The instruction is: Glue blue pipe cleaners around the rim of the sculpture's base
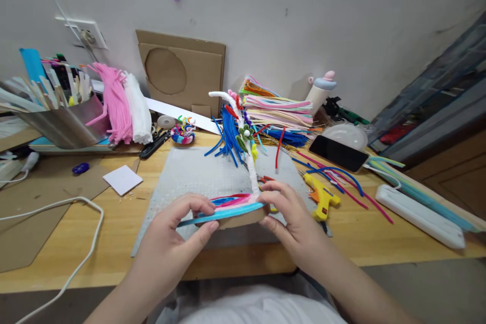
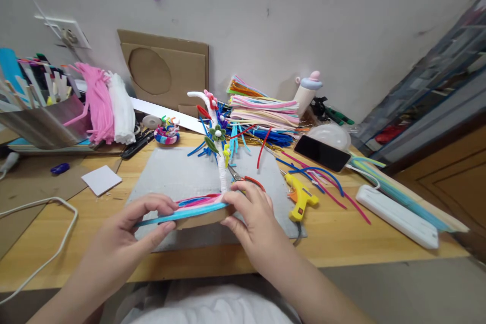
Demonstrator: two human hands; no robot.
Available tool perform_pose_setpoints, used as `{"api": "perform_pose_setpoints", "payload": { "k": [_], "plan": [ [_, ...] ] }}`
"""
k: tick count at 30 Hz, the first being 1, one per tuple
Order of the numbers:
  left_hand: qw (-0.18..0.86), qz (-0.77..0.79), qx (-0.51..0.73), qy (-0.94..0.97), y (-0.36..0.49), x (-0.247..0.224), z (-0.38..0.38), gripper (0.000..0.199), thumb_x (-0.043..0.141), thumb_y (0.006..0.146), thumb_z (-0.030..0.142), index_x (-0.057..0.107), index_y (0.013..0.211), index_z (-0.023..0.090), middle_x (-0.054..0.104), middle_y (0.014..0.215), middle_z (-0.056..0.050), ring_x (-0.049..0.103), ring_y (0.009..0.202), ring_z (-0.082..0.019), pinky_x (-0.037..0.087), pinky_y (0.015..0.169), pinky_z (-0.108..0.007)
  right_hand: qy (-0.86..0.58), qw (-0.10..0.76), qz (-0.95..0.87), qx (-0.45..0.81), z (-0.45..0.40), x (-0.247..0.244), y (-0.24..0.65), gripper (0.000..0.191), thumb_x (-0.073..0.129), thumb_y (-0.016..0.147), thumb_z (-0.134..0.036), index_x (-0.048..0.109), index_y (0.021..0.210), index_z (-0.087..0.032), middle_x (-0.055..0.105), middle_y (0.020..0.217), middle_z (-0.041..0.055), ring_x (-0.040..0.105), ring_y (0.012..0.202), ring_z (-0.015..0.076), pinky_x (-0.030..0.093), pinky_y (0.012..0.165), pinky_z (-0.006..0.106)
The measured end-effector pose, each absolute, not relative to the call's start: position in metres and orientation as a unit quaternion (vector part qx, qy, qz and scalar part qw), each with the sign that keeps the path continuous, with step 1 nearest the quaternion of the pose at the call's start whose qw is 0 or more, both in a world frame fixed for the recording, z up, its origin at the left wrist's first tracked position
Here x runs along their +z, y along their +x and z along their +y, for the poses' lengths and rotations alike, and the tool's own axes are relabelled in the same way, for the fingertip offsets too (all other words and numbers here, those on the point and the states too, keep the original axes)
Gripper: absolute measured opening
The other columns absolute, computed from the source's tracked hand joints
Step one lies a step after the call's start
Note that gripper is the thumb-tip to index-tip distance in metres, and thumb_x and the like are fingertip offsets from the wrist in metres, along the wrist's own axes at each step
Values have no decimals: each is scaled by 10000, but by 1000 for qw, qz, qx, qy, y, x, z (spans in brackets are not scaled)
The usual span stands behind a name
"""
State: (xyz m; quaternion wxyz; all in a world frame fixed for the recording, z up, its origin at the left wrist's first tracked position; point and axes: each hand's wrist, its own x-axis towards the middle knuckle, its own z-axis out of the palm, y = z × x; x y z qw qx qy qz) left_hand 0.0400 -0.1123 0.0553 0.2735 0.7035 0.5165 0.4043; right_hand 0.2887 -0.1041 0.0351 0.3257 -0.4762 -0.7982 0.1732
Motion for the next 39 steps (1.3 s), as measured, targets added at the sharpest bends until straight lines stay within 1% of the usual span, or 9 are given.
{"api": "perform_pose_setpoints", "payload": {
  "k": [7, 13, 18, 22, 26, 30, 34, 37, 39],
  "plan": [
    [288, 467, 463, 696, 44, 46, -106, 46, 616, 854, 216, 626, 814, 237, 689, 881, -12, 656, 891, -166, 529, 769, -266, -430, 360, -810, 168, -98, 38, 285, 260, 524, 927, -177, 519, 1173, -260, 623, 1159, 69, 547, 1165, 242, 390, 982, 417],
    [289, 422, 496, 702, 49, 38, -101, 126, 606, 857, 135, 608, 860, 260, 669, 897, 29, 639, 888, -112, 512, 792, -206, -374, 433, -813, 107, -96, 32, 282, 406, 535, 910, -49, 541, 1270, -238, 632, 1190, 75, 571, 1111, 206, 415, 963, 398],
    [299, 387, 534, 690, 55, 31, -96, 148, 588, 854, 103, 598, 878, 249, 659, 901, 17, 638, 879, -120, 525, 796, -232, -353, 463, -808, 85, -95, 29, 282, 509, 558, 867, 32, 549, 1306, -226, 648, 1171, 71, 583, 1109, 196, 444, 980, 393],
    [295, 390, 551, 676, 60, 29, -96, 145, 596, 850, 97, 597, 870, 241, 655, 901, 11, 636, 882, -123, 523, 793, -239, -373, 441, -811, 91, -99, 34, 281, 514, 550, 874, 0, 513, 1339, -218, 608, 1218, 78, 538, 1169, 204, 431, 1012, 389],
    [290, 397, 538, 685, 67, 33, -97, 138, 609, 848, 107, 605, 866, 244, 654, 903, 21, 637, 878, -109, 511, 797, -219, -369, 416, -826, 87, -102, 42, 273, 542, 571, 895, -80, 427, 1403, -200, 557, 1303, 97, 486, 1239, 215, 351, 1100, 404],
    [298, 423, 524, 676, 71, 38, -95, 111, 622, 854, 146, 625, 866, 257, 674, 896, 42, 643, 872, -91, 502, 793, -188, -354, 426, -821, 136, -98, 43, 265, 444, 551, 915, -96, 484, 1334, -229, 601, 1254, 68, 535, 1195, 190, 390, 1079, 367],
    [313, 483, 504, 644, 71, 46, -88, 46, 640, 856, 237, 642, 812, 254, 702, 826, 60, 653, 778, -81, 505, 695, -153, -362, 447, -800, 171, -90, 39, 264, 403, 554, 922, -124, 507, 1301, -251, 620, 1239, 51, 553, 1182, 182, 425, 1053, 345],
    [300, 514, 485, 641, 70, 54, -81, 79, 664, 829, 286, 649, 769, 237, 682, 716, 66, 613, 621, -72, 468, 549, -142, -373, 444, -795, 178, -85, 39, 266, 392, 560, 923, -141, 513, 1293, -264, 639, 1209, 36, 560, 1174, 180, 423, 1056, 344],
    [295, 517, 472, 650, 68, 60, -76, 94, 670, 819, 305, 653, 762, 232, 666, 670, 68, 593, 577, -72, 450, 512, -144, -373, 442, -794, 187, -82, 40, 266, 369, 561, 925, -145, 530, 1270, -269, 650, 1191, 27, 574, 1155, 173, 435, 1040, 333]
  ]
}}
